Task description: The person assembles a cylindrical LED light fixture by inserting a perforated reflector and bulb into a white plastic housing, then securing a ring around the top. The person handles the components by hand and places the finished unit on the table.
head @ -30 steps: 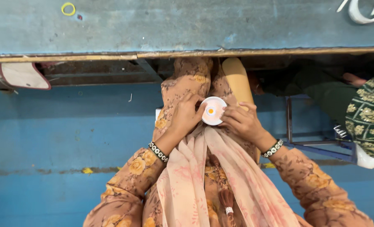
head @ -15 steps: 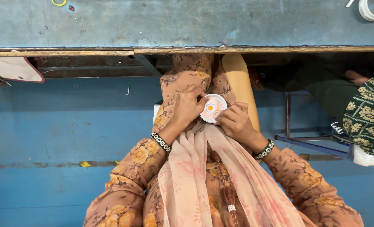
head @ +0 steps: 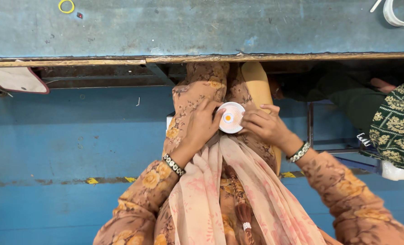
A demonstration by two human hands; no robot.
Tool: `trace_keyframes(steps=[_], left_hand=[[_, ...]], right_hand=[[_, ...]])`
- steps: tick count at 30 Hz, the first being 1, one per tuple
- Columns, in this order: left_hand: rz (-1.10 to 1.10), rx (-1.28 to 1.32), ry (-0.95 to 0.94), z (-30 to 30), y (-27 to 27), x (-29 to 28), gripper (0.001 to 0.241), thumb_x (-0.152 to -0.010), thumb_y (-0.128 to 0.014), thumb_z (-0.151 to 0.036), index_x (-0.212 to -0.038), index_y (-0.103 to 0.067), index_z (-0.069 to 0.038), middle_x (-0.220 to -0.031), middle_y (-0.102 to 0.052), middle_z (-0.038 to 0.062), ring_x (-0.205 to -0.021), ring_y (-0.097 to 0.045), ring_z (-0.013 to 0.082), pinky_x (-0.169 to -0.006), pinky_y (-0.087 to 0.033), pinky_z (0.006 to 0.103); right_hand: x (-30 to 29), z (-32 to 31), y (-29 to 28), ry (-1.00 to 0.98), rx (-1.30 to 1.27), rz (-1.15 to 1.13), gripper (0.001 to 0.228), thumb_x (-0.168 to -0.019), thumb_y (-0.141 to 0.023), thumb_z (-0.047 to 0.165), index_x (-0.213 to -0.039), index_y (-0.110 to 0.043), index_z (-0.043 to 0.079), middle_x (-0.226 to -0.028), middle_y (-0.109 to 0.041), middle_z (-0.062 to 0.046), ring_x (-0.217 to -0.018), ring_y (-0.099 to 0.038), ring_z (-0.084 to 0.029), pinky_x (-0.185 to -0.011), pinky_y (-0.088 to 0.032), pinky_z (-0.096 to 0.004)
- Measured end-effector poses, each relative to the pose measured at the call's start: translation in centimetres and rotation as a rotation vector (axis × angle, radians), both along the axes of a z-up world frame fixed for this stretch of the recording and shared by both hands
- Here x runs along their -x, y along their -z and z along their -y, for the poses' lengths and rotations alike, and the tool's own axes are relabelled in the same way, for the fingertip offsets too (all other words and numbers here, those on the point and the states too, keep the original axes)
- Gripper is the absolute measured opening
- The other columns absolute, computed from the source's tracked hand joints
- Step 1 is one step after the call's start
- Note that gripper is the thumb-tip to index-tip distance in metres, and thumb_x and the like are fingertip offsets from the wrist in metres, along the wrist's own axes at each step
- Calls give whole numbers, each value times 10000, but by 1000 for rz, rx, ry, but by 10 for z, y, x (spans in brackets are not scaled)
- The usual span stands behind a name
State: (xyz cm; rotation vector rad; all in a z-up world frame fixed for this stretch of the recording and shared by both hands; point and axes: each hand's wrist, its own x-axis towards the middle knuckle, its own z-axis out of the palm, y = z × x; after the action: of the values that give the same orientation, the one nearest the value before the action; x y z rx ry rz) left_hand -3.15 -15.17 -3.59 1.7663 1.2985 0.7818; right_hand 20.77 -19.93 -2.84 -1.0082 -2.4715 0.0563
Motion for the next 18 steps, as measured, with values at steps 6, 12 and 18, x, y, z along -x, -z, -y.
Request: trace_keyframes(steps=[6, 12, 18], left_hand=[[145, 44, -166, 24, 2, 5, 214, -933, -713, -165, -1061, -700, 6, -1015, -679, 160, -945, -684, 307, -830, -542, 372], [79, 116, -209, 11, 9, -1, 179, -909, -727, -155, -967, -724, 15, -892, -684, 145, -698, -645, 257, -666, -525, 359], [58, 97, -199, 1, 16, -4, 168, -867, -754, -147, -905, -738, 16, -860, -686, 149, -613, -605, 264, -623, -501, 369]], right_hand=[[-17, -44, -7, -192, -58, 71, 294, -836, -785, 379, -1010, -737, 147, -1160, -721, 0, -1206, -647, -148, -1064, -364, -419], [-16, -62, 0, -358, 88, 55, 245, -821, -799, 263, -952, -708, 77, -1084, -702, -38, -1140, -655, -171, -1138, -417, -448], [-13, -50, 6, -258, 165, -100, 213, -791, -821, 204, -904, -687, 82, -1020, -691, -24, -1036, -672, -179, -1041, -397, -493]])
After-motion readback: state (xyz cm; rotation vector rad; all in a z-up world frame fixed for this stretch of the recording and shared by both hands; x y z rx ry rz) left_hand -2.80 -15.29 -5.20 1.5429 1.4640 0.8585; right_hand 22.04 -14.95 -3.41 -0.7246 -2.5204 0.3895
